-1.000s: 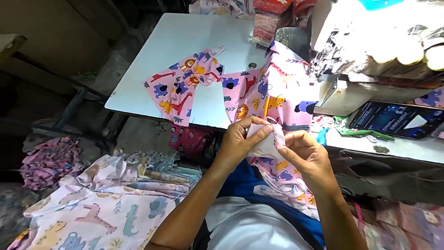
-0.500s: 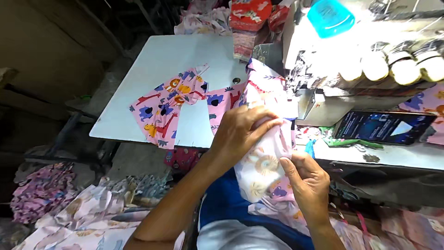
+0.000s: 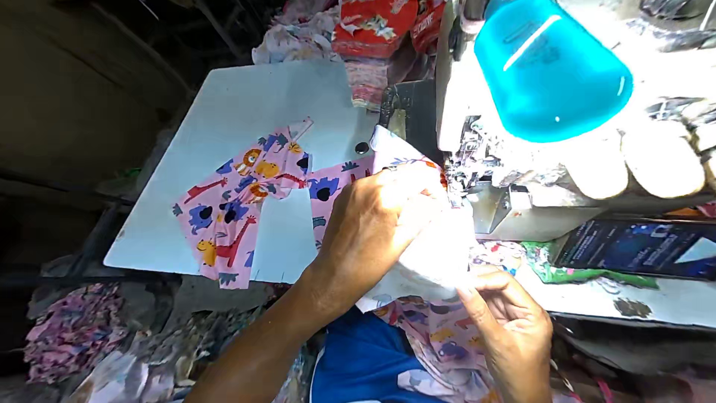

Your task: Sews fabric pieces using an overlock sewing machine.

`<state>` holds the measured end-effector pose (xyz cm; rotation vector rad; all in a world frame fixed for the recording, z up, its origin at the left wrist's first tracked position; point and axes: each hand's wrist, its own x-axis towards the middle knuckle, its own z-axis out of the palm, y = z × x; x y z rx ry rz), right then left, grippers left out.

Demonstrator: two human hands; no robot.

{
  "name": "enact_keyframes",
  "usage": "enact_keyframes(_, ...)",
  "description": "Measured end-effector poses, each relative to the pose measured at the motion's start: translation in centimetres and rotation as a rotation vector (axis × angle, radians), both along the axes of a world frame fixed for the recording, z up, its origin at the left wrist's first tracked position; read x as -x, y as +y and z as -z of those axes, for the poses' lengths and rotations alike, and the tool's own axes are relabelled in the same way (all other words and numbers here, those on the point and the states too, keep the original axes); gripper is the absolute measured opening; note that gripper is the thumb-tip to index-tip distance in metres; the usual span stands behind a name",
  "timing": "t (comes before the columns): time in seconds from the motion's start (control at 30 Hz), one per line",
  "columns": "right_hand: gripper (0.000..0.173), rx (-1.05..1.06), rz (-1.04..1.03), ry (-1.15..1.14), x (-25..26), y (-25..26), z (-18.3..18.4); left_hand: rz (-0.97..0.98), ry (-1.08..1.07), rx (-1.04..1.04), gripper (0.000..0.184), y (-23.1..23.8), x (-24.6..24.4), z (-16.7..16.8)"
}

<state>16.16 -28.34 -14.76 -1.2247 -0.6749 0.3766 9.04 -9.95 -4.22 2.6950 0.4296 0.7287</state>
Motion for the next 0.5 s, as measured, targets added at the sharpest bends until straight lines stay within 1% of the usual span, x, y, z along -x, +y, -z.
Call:
enact_keyframes(0.1,0.021,0.007,0.024,0.028,0.0,0.1,-0.7,-0.053,-0.023,0.006,0.008,0.0,-0.5,0.2)
enact_keyframes(0.23,0.010,0.021,0.048,-0.004,0.0,0.2,-1.2,-0.094,-0.051,0.035,0.019,-0.2,-0.7,0.4)
enact_keyframes(0.3,0.014,0.018,0.043,0.005,0.2,0.4,-1.7,-0.082,-0.051,0.046,0.022,0.0,-0.7,0.5)
enact_keyframes(0.4,0.030,-0.016,0.011,-0.021,0.6,0.9,-2.6,-0.077,-0.066,0.066,0.021,1.5,-1.7,0.8)
enact_keyframes(0.5,0.032,-0.006,0.043,-0.084,0.5,1.5,-3.2,-0.123,-0.100,0.043,0.026,3.5,-3.0,0.7)
